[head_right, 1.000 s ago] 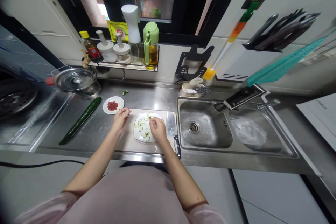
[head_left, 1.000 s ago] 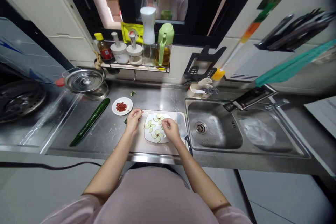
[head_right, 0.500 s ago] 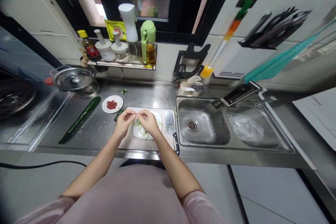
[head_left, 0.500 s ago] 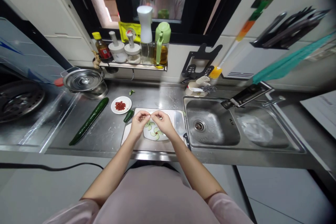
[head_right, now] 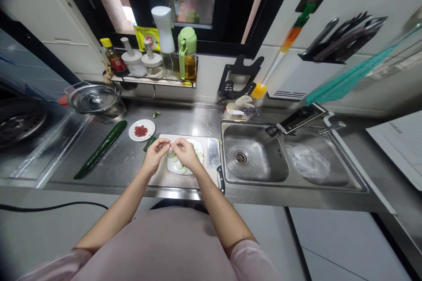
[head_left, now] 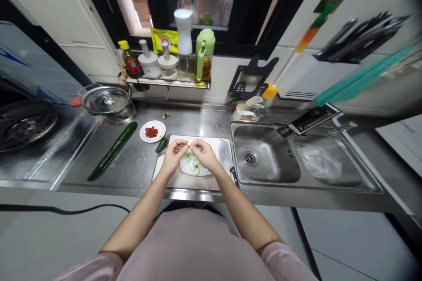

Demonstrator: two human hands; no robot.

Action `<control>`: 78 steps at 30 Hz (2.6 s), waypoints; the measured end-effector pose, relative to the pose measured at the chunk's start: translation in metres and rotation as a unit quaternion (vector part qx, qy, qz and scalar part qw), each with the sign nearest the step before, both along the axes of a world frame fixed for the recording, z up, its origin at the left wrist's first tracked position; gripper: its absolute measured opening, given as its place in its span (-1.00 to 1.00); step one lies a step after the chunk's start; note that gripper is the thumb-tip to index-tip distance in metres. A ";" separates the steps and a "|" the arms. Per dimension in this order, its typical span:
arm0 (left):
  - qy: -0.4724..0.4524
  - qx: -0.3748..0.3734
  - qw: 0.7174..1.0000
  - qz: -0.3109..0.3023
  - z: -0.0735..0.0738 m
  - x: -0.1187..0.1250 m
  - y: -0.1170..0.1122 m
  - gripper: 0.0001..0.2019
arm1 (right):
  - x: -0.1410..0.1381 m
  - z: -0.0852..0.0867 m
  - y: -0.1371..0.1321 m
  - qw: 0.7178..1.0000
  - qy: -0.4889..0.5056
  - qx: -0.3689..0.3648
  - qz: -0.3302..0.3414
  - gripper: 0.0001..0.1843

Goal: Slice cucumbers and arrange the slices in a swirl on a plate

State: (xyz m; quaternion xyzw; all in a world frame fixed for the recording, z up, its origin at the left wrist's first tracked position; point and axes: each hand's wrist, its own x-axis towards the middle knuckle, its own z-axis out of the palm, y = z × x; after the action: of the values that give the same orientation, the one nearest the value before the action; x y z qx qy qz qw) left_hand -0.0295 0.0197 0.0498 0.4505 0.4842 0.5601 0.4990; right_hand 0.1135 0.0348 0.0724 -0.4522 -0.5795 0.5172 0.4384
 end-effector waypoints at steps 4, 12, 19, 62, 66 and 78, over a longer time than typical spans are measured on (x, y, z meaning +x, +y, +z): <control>0.051 0.005 0.999 -0.017 -0.005 -0.006 0.000 -0.75 | 0.001 -0.004 -0.001 0.999 -0.026 0.018 0.003 -0.86; 0.092 0.005 0.995 -0.024 -0.015 -0.009 0.004 -0.71 | 0.006 -0.027 0.007 0.996 -0.086 0.036 0.003 -0.85; 0.200 -0.053 0.978 0.038 -0.047 -0.030 0.011 -0.73 | 0.011 -0.066 0.016 0.956 -0.287 0.036 0.042 -0.87; 0.569 -0.127 0.810 -0.066 -0.074 -0.006 0.019 -0.82 | -0.014 -0.100 0.022 0.838 -0.528 0.072 0.116 -0.73; 0.574 -0.130 0.805 -0.073 -0.078 -0.004 0.020 -0.82 | -0.016 -0.101 0.022 0.836 -0.532 0.068 0.115 -0.73; 0.587 -0.128 0.796 -0.077 -0.080 -0.002 0.021 -0.79 | -0.019 -0.099 0.025 0.831 -0.543 0.049 0.106 -0.76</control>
State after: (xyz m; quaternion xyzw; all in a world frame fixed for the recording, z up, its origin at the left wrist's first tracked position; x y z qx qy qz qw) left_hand -0.0313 0.0407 -0.0306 0.6604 0.7153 0.0808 0.2137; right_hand 0.0943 0.0598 -0.0262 -0.5738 -0.7934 0.2025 0.0167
